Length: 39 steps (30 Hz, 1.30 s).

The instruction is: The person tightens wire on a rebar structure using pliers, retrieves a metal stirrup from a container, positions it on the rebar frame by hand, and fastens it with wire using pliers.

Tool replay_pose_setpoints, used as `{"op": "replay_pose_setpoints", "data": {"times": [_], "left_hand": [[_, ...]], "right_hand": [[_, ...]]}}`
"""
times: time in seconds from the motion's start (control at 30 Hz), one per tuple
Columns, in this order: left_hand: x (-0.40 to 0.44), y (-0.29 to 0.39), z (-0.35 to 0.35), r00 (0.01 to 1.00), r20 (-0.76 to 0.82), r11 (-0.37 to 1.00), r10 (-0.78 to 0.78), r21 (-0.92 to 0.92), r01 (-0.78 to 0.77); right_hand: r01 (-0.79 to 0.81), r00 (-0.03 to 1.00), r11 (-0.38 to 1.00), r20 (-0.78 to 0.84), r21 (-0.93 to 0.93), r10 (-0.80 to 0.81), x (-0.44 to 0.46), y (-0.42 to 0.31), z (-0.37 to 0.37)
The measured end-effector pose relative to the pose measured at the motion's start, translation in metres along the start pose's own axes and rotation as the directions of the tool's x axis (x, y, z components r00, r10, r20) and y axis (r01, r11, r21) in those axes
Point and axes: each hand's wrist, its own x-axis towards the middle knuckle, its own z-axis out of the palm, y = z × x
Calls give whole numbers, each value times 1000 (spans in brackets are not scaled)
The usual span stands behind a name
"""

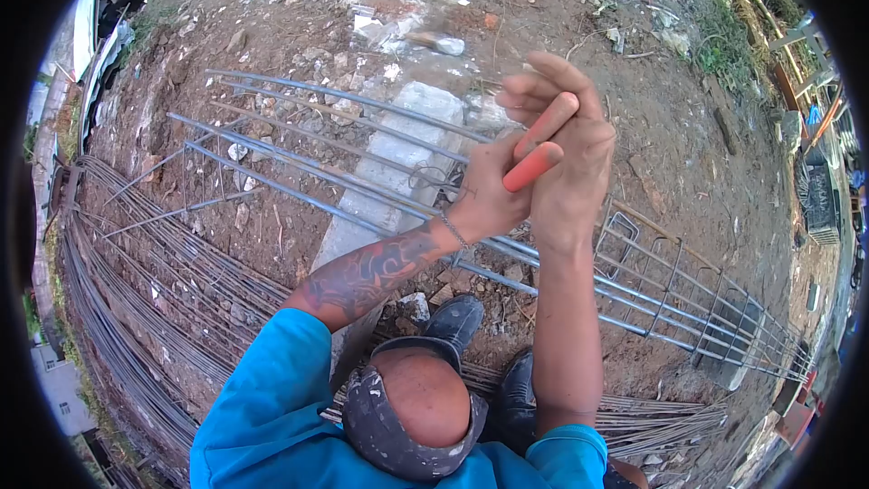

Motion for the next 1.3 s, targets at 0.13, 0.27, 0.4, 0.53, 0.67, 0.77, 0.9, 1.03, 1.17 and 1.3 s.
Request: {"op": "replay_pose_setpoints", "data": {"times": [0.13,0.27,0.4,0.53,0.67,0.77,0.9,1.03,1.17,1.3], "left_hand": [[2,-9,31,937,-346,999,42,-4,-46],[-4,8,24,921,-378,974,-98,155,167],[-14,63,-14,964,-233,978,131,187,-88],[19,88,-86,998,-62,967,-12,-253,-4],[68,-1,-90,915,344,977,-211,108,185],[78,-39,-64,746,646,974,-159,-19,224],[73,-53,-39,527,849,755,37,-369,542],[32,-15,-18,850,524,967,63,-243,79],[24,-17,5,992,79,971,96,-228,-76],[18,-13,18,988,-149,994,37,106,-21]], "right_hand": [[-47,833,920,-524,-388,-179,-2,-2,30],[-308,828,909,-550,-282,110,39,10,9],[-493,774,793,-597,-357,211,82,53,-34],[-491,842,599,-520,-632,142,92,51,-19],[-480,846,603,-519,-637,125,105,87,-42],[-542,786,748,-546,-383,290,93,59,-32],[-394,893,919,-250,-30,375,54,24,-27],[-208,976,965,104,161,193,25,8,-40],[-15,936,943,-337,-331,-103,13,9,5],[-170,791,910,-603,-379,-104,24,24,3]]}}
